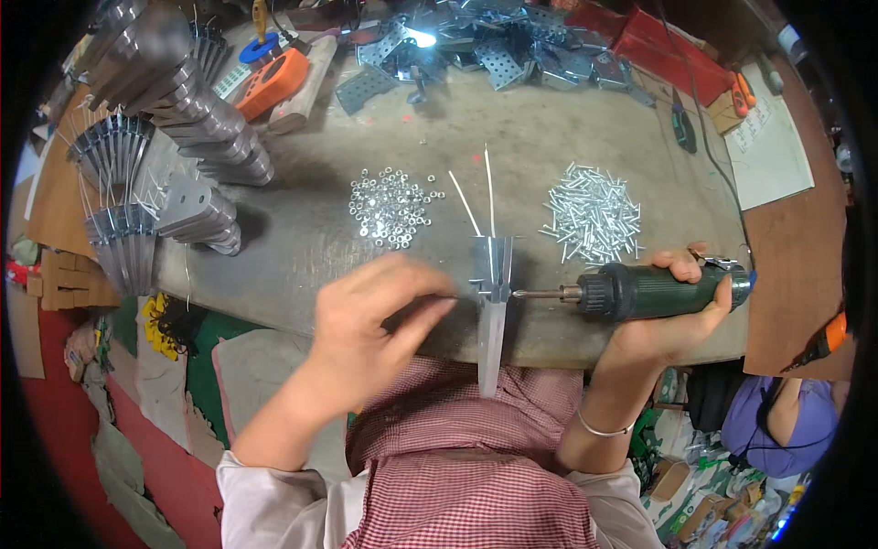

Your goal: The person assembles metal heating components by aligning metal plates, inserting screws, tightening them using an electric screwdriver, and stacking the assembled parts.

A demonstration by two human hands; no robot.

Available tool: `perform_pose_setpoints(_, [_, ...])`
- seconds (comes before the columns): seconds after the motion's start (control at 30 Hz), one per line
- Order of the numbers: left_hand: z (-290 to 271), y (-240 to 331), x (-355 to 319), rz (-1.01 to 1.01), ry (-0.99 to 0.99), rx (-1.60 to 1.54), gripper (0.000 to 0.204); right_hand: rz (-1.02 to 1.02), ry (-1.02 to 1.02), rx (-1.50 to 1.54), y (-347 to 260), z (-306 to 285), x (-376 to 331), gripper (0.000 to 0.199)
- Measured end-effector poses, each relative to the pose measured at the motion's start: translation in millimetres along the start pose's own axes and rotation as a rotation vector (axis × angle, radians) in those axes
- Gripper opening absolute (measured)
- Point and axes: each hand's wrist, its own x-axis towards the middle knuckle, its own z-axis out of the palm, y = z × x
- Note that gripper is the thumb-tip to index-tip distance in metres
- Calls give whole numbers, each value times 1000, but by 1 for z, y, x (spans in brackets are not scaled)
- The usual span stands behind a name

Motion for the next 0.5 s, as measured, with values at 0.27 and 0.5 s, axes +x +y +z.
perform_pose_setpoints(0.27, [30,0,-6,-318,114,-502,10,38,45,49,7,-5,1,30])
perform_pose_setpoints(0.5, [34,3,-9,-305,166,-522,9,71,62,64,10,-6,3,30])
